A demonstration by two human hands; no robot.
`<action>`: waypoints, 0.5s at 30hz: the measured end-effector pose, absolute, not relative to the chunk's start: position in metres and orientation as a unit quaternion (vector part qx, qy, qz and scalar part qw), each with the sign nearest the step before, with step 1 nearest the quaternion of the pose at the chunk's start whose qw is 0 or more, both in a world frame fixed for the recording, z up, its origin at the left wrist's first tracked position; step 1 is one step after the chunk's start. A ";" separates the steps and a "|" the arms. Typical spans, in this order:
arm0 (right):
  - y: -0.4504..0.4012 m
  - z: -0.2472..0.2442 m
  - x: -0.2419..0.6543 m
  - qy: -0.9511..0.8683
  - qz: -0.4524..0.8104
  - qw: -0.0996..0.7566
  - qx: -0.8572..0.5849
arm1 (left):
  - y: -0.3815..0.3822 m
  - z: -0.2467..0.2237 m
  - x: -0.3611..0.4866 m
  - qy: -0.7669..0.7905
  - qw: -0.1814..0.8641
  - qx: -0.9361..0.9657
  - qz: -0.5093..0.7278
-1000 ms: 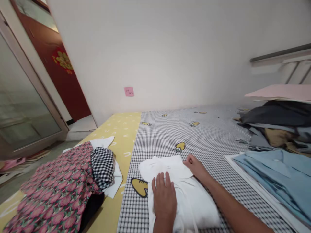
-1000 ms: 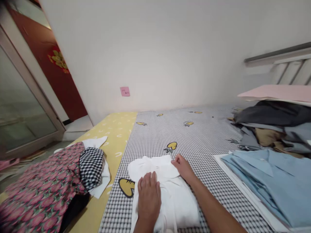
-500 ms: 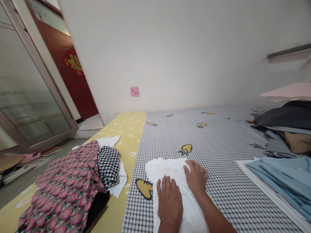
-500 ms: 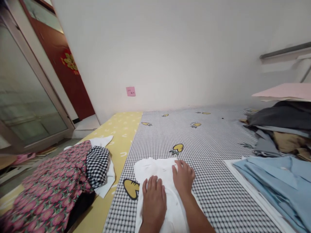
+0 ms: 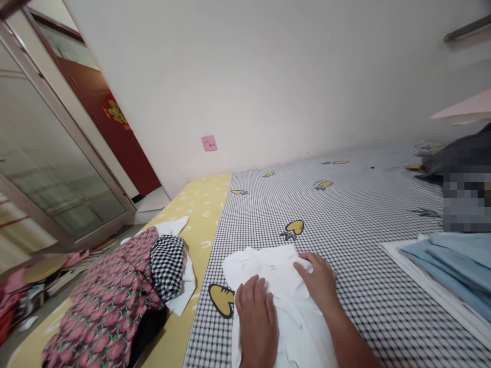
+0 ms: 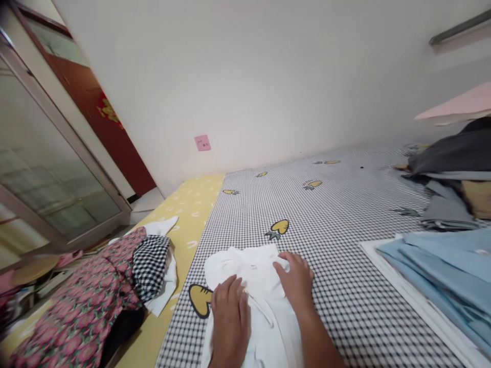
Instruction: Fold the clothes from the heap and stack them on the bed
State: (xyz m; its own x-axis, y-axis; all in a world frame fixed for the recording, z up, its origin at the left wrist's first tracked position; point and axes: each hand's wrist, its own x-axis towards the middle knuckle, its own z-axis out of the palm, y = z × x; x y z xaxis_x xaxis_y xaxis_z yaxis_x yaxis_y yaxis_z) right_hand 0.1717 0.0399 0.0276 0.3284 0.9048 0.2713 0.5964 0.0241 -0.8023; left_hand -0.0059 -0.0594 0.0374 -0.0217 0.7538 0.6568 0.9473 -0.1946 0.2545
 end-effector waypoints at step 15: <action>0.033 0.034 0.172 -0.399 0.486 0.654 -0.421 | 0.024 0.100 -0.075 -0.687 0.095 -0.674 -0.254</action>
State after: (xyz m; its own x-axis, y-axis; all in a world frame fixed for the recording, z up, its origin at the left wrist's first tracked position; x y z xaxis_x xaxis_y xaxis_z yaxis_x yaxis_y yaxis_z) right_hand 0.1718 0.0330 0.0336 0.2096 0.9712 0.1129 -0.3003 0.1739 -0.9379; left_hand -0.0751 0.0241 0.1001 -0.0726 0.8777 0.4736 0.9745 -0.0386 0.2210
